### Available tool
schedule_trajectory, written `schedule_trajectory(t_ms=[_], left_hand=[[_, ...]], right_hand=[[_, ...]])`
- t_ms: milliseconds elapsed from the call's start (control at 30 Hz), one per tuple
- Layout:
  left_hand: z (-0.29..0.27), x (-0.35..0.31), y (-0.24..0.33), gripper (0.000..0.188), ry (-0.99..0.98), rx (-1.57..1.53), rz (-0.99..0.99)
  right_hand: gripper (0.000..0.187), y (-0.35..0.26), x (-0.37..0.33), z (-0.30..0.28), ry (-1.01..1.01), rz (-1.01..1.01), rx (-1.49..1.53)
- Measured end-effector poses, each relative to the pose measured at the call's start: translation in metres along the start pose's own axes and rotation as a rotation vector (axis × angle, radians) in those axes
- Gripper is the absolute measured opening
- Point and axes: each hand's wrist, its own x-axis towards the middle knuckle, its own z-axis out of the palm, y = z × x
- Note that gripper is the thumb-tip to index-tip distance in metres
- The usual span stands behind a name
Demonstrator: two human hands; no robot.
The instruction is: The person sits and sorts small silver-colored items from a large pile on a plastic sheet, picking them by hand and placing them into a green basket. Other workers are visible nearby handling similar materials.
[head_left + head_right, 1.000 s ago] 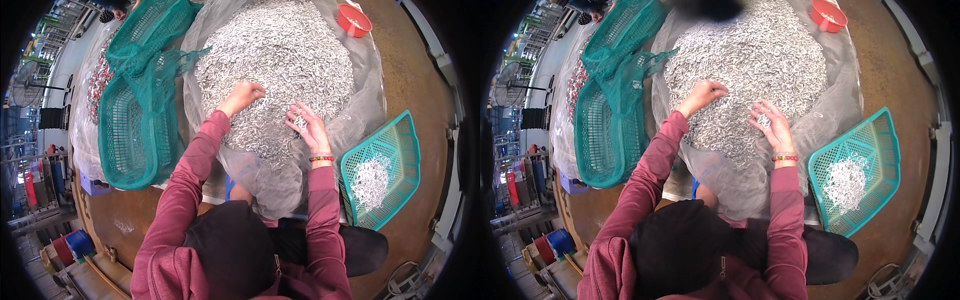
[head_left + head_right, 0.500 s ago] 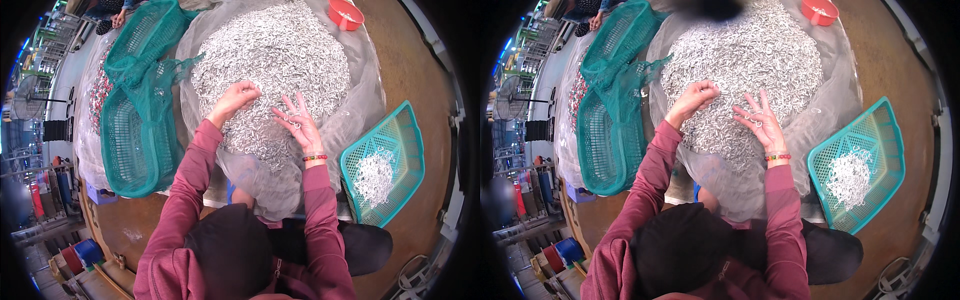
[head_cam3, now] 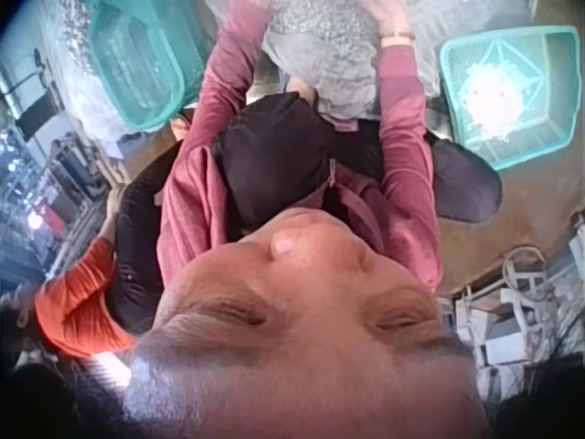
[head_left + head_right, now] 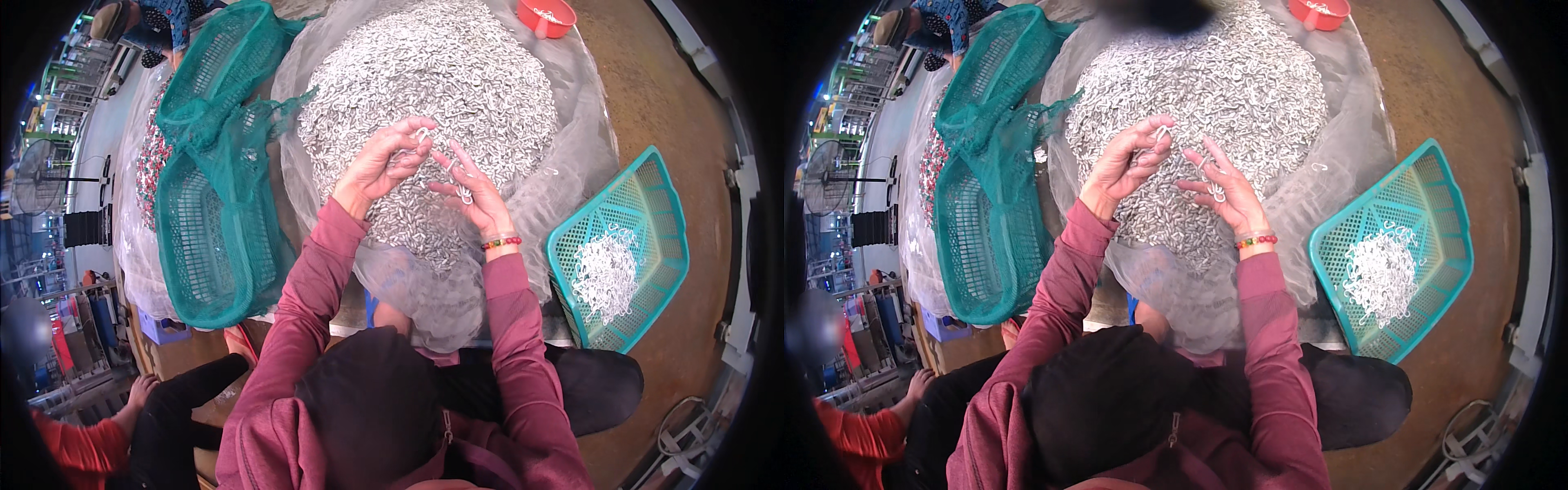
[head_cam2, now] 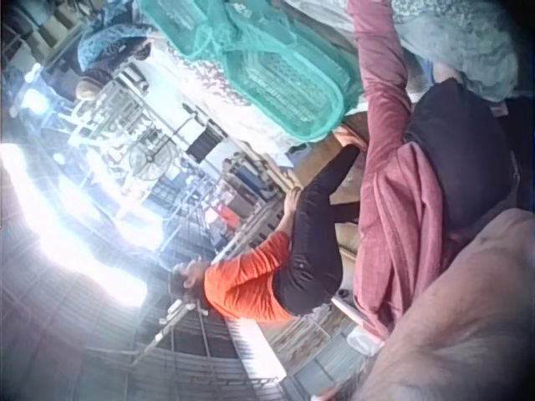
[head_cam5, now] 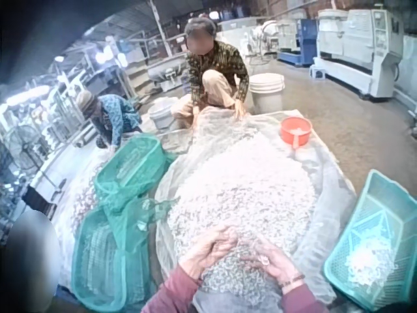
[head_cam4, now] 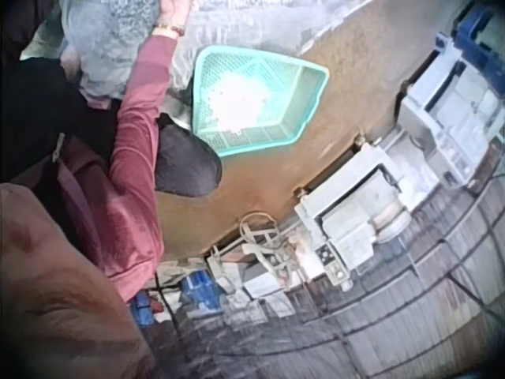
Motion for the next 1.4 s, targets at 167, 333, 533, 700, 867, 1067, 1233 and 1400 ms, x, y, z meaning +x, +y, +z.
schedule_trajectory(t_ms=[167, 333, 533, 700, 867, 1067, 1233, 1400], left_hand=[[-0.013, -0.003, -0.019, 0.019, 0.172, -0.169, 0.011], [-0.013, 0.001, -0.032, 0.020, 0.282, 0.394, -0.053], [-0.016, 0.004, -0.033, 0.024, 0.319, 0.597, -0.064], [-0.022, -0.002, -0.042, 0.035, 0.295, 0.888, -0.185], [-0.017, -0.010, -0.064, 0.022, 0.215, 0.643, -0.173], [-0.016, -0.014, -0.059, 0.016, 0.323, 1.307, 0.434], [-0.005, -0.019, -0.038, 0.017, 0.482, 0.972, 0.197], [0.022, -0.020, -0.020, 0.026, 0.147, 1.652, 0.220]], right_hand=[[0.058, 0.007, -0.005, 0.005, -0.012, -0.014, 0.403], [0.059, 0.009, -0.005, 0.000, -0.159, -0.028, 0.490], [0.085, 0.011, 0.000, -0.019, -0.063, -0.091, 0.348], [0.099, 0.004, -0.006, -0.004, -0.268, -0.116, 0.372], [0.101, -0.012, -0.010, 0.019, -0.372, -0.143, 0.222], [0.089, -0.025, -0.008, 0.007, -0.079, 0.032, -0.118], [0.070, 0.000, 0.004, 0.003, -0.022, -0.050, -0.020], [0.053, 0.023, 0.009, 0.016, -0.018, 0.061, 0.509]])
